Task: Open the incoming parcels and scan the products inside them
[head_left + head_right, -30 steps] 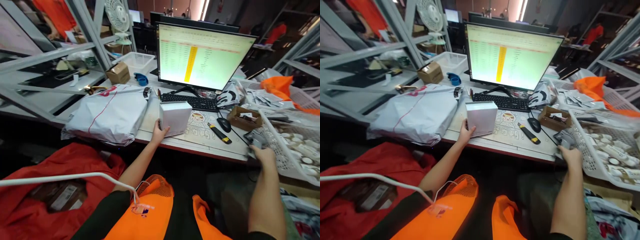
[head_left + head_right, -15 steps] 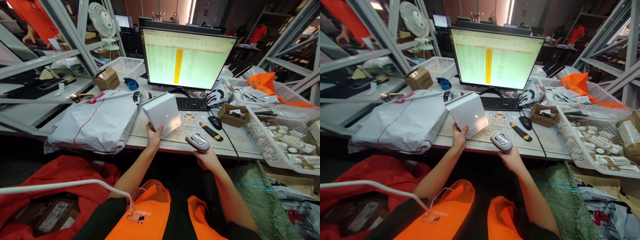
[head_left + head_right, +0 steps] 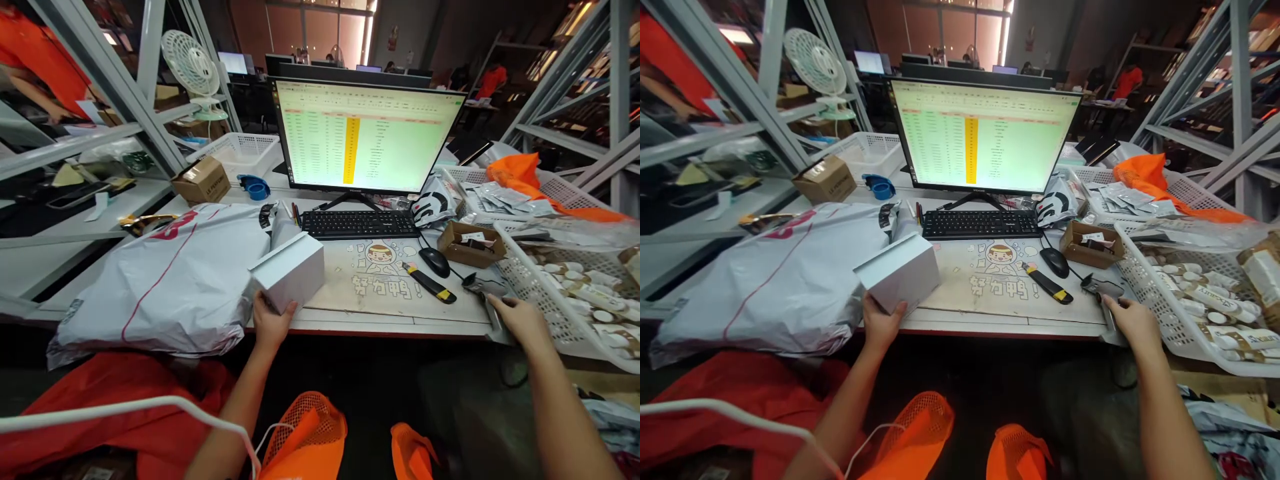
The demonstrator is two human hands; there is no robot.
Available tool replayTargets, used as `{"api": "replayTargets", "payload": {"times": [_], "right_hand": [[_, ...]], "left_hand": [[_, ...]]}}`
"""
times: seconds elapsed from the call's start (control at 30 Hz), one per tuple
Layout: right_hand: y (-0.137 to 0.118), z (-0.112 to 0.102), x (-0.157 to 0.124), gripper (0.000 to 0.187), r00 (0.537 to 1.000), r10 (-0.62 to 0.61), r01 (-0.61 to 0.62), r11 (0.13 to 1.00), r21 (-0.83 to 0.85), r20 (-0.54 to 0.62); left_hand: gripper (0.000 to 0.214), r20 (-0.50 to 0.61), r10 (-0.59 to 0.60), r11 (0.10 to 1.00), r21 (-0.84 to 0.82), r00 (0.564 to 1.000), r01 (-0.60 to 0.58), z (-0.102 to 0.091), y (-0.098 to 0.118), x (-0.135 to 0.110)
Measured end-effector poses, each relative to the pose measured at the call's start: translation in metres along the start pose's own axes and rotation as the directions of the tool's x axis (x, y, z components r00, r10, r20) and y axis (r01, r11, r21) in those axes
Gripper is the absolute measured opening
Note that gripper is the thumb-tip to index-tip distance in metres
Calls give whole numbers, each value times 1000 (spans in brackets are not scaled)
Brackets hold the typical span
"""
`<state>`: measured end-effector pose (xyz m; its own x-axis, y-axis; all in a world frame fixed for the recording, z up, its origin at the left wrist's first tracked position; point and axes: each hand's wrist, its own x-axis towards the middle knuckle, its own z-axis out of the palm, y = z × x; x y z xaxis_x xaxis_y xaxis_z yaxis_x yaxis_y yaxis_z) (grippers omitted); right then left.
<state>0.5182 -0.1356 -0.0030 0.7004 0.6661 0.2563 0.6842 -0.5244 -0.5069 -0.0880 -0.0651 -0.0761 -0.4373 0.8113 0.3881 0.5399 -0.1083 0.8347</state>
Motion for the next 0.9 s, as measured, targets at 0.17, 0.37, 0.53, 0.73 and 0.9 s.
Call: {"api": "replayTargets", "payload": {"times": [0.17, 0.37, 0.53, 0.73, 0.9], "right_hand": [[-111, 27, -31, 53, 953, -301, 302, 953, -22, 36], [-258, 128, -25, 47, 821, -512, 524, 852, 27, 253], [-288, 169, -3, 52, 829, -505, 532, 845, -56, 241], [-292, 177, 1, 55, 857, -489, 509, 852, -121, 163], [-284, 183, -6, 48, 840, -516, 537, 834, -126, 167]], "left_hand": [[96, -28, 69, 979, 192, 997, -62, 7, 0, -5], [105, 2, 69, 971, 231, 998, -67, 5, 0, -4], [102, 9, 53, 968, 245, 999, -53, 4, 0, -8], [96, -8, 53, 961, 271, 999, -48, 3, 8, -13], [97, -30, 53, 963, 265, 998, -43, 2, 11, -13]]}}
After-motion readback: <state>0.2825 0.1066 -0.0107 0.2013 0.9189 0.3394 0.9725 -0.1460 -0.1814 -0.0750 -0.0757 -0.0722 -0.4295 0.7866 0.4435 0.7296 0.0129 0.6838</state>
